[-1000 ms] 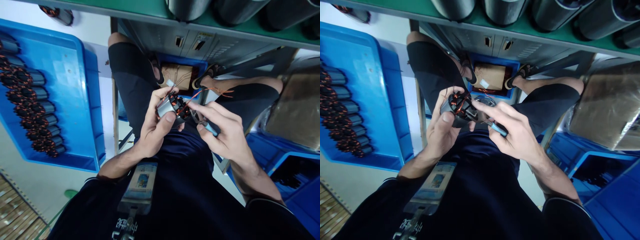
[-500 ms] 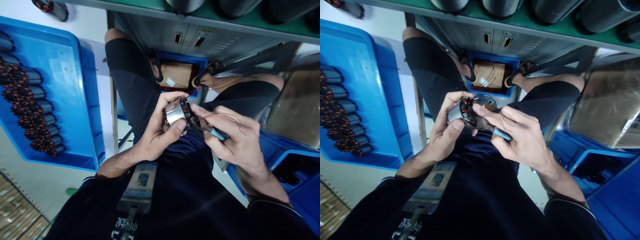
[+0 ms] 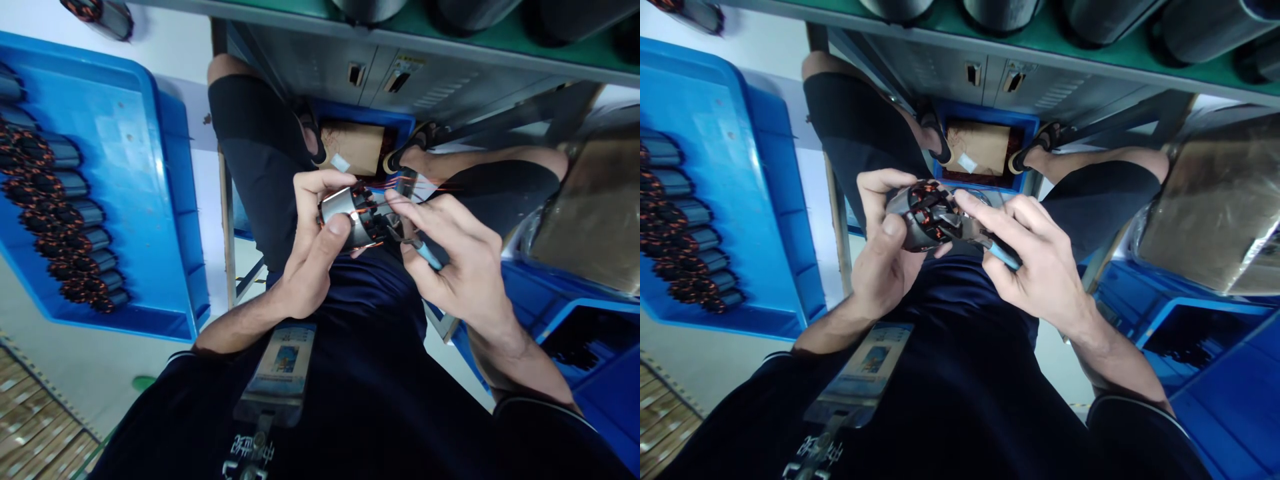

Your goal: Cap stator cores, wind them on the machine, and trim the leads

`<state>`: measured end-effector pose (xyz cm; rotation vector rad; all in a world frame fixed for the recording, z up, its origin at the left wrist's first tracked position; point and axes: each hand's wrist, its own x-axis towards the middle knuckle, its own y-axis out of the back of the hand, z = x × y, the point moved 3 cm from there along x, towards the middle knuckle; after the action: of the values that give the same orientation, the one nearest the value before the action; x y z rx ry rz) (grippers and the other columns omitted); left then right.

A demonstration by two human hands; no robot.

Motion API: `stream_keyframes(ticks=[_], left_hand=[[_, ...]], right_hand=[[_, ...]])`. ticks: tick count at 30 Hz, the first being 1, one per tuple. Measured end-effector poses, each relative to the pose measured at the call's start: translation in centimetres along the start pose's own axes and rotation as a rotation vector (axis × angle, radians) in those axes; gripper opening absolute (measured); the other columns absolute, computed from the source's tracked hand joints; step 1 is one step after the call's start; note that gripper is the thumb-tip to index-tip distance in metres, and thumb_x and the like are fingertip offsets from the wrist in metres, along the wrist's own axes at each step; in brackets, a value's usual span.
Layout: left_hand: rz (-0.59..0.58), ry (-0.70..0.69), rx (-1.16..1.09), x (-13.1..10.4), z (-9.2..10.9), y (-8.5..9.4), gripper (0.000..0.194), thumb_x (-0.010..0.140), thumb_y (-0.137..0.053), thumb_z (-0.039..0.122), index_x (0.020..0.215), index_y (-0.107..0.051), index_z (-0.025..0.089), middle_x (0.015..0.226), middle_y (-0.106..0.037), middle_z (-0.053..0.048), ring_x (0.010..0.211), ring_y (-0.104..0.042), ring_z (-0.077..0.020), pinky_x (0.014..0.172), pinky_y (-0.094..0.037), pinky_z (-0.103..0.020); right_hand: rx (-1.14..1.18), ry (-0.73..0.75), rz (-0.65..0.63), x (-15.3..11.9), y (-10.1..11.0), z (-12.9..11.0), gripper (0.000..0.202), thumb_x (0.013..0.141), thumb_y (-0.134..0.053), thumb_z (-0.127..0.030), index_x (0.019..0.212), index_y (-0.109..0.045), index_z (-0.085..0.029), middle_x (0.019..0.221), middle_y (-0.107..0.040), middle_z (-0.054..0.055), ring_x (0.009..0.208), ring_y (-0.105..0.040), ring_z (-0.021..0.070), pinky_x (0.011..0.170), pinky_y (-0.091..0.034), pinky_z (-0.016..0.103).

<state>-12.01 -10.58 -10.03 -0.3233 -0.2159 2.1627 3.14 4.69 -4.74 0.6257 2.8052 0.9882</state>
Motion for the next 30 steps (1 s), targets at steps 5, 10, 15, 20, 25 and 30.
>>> stream_keyframes(ticks=[5,10,15,20,25,30], left_hand=[[0.014,-0.032,0.143,-0.2,0.6,-0.1,0.046,0.109,-0.068,0.071,0.147,-0.06,0.047,0.142,-0.072,-0.008,0.109,-0.079,-0.0322,0.087,-0.076,-0.052],[-0.07,-0.03,0.08,-0.6,1.0,-0.7,0.045,0.115,-0.067,0.061,0.154,-0.054,0.044,0.149,-0.064,-0.006,0.13,-0.074,-0.0295,0.11,-0.071,-0.053],[-0.112,-0.128,-0.05,-0.5,0.3,-1.1,0.044,0.116,-0.069,0.048,0.157,-0.055,0.038,0.149,-0.063,-0.007,0.131,-0.072,-0.0264,0.113,-0.069,-0.048],[-0.071,-0.117,-0.101,0.0,-0.8,-0.9,0.042,0.114,-0.075,0.042,0.151,-0.055,0.039,0.143,-0.06,-0.005,0.134,-0.07,-0.0261,0.12,-0.064,-0.05],[-0.085,0.023,-0.217,0.3,-1.5,-1.0,0.034,0.114,-0.076,0.047,0.139,-0.055,0.037,0.139,-0.063,-0.002,0.12,-0.071,-0.0209,0.113,-0.064,-0.045],[-0.051,0.042,-0.3,0.5,-1.7,-1.0,0.04,0.109,-0.08,0.049,0.138,-0.056,0.037,0.137,-0.063,-0.004,0.102,-0.068,-0.0192,0.088,-0.065,-0.038]], right_hand=[[-0.05,0.055,0.004,0.1,0.1,-0.5,0.088,0.099,-0.068,-0.008,0.18,-0.061,-0.04,0.142,-0.086,0.007,0.116,-0.08,0.0326,0.113,-0.068,0.059],[-0.045,0.06,0.051,-0.1,0.2,-1.0,0.082,0.097,-0.072,-0.006,0.172,-0.069,-0.04,0.138,-0.089,0.002,0.108,-0.081,0.0268,0.108,-0.071,0.048],[-0.029,0.092,0.085,0.0,0.0,-0.5,0.068,0.102,-0.075,-0.007,0.163,-0.077,-0.037,0.129,-0.093,0.0,0.077,-0.075,0.0175,0.084,-0.073,0.035],[0.077,-0.001,0.051,0.2,-0.6,0.8,0.055,0.103,-0.076,-0.008,0.149,-0.088,-0.036,0.127,-0.094,0.001,0.097,-0.092,0.0216,0.094,-0.076,0.033],[0.197,-0.073,-0.008,0.3,-0.5,1.1,0.039,0.109,-0.079,-0.017,0.143,-0.091,-0.031,0.129,-0.094,0.001,0.112,-0.093,0.0231,0.111,-0.074,0.034],[0.043,-0.058,0.001,0.3,-0.2,1.1,0.062,0.104,-0.071,-0.009,0.161,-0.08,-0.03,0.138,-0.09,0.004,0.101,-0.084,0.0199,0.104,-0.071,0.038]])
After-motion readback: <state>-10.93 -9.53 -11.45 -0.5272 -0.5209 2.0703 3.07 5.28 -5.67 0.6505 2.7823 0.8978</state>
